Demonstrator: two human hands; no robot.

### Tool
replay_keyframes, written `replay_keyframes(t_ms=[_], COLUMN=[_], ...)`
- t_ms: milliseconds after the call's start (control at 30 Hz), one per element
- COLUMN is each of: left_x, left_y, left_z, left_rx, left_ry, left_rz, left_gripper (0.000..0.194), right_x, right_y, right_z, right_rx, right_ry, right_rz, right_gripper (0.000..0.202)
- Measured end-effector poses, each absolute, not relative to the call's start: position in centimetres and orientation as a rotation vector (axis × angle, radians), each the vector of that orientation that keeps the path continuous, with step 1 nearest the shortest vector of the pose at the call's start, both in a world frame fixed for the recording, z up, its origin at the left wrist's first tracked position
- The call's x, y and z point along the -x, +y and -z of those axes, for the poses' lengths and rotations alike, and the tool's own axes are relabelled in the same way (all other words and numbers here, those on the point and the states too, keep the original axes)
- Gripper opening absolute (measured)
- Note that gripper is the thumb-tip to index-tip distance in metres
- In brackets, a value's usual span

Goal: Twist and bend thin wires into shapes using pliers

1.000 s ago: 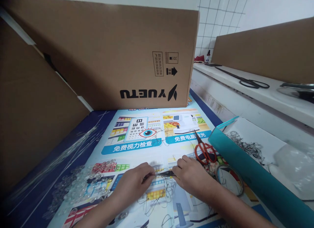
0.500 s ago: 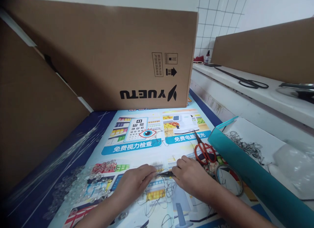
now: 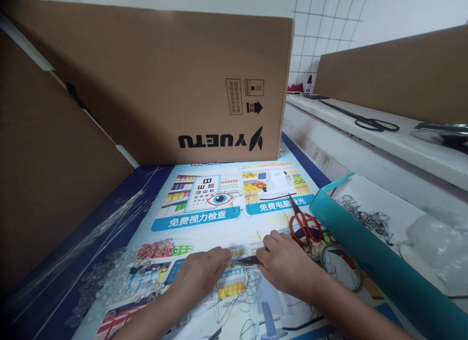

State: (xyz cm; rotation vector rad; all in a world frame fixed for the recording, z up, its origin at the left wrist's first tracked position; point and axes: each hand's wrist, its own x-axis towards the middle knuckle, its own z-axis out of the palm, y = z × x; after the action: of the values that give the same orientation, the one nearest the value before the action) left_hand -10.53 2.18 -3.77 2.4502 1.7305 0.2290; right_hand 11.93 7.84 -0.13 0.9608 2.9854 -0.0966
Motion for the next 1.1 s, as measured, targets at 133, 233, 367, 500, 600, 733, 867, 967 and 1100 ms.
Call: replay_keyframes(t_ms=[133, 233, 367, 500, 600, 733, 867, 967, 1100], left_x=[10.43, 10.45, 10.55, 10.6, 10.6, 10.57, 10.55, 10.57, 10.58], left_y=[2.21, 2.28, 2.34, 2.37, 2.39, 2.31, 2.22, 2.24, 2.28], left_z=[3.9, 4.04, 4.03, 4.0, 4.01, 3.76, 3.6, 3.77, 3.99], left_rx=[-2.503, -2.52, -2.518, -2.509, -2.498, -2.475, -2.459, -2.462, -2.49], left_ry=[1.746, 1.746, 1.741, 1.739, 1.751, 1.734, 1.73, 1.735, 1.744], left_rz=[-0.179, -0.168, -0.19, -0.202, -0.198, -0.2, -0.211, -0.221, -0.209], left_gripper=[0.018, 0.017, 0.018, 0.017, 0.016, 0.018, 0.021, 0.021, 0.02], right_x=[-11.95, -11.99, -12.01, -12.04, -12.04, -12.03, -12.07, -12.08, -12.03], right_y=[7.86, 7.99, 8.17, 8.24, 8.21, 8.2, 8.18, 8.08, 7.88], right_z=[0.27, 0.44, 0.64, 0.83, 0.91, 0.81, 0.4, 0.09, -0.05], right_rx=[-0.944, -0.933, -0.917, -0.899, -0.889, -0.903, -0.925, -0.929, -0.935], right_ry=[2.991, 2.997, 2.999, 3.003, 3.004, 2.994, 2.992, 2.989, 2.985], right_rz=[0.096, 0.097, 0.108, 0.139, 0.142, 0.144, 0.156, 0.173, 0.155], right_gripper=[0.013, 0.013, 0.013, 0.014, 0.015, 0.014, 0.013, 0.014, 0.015])
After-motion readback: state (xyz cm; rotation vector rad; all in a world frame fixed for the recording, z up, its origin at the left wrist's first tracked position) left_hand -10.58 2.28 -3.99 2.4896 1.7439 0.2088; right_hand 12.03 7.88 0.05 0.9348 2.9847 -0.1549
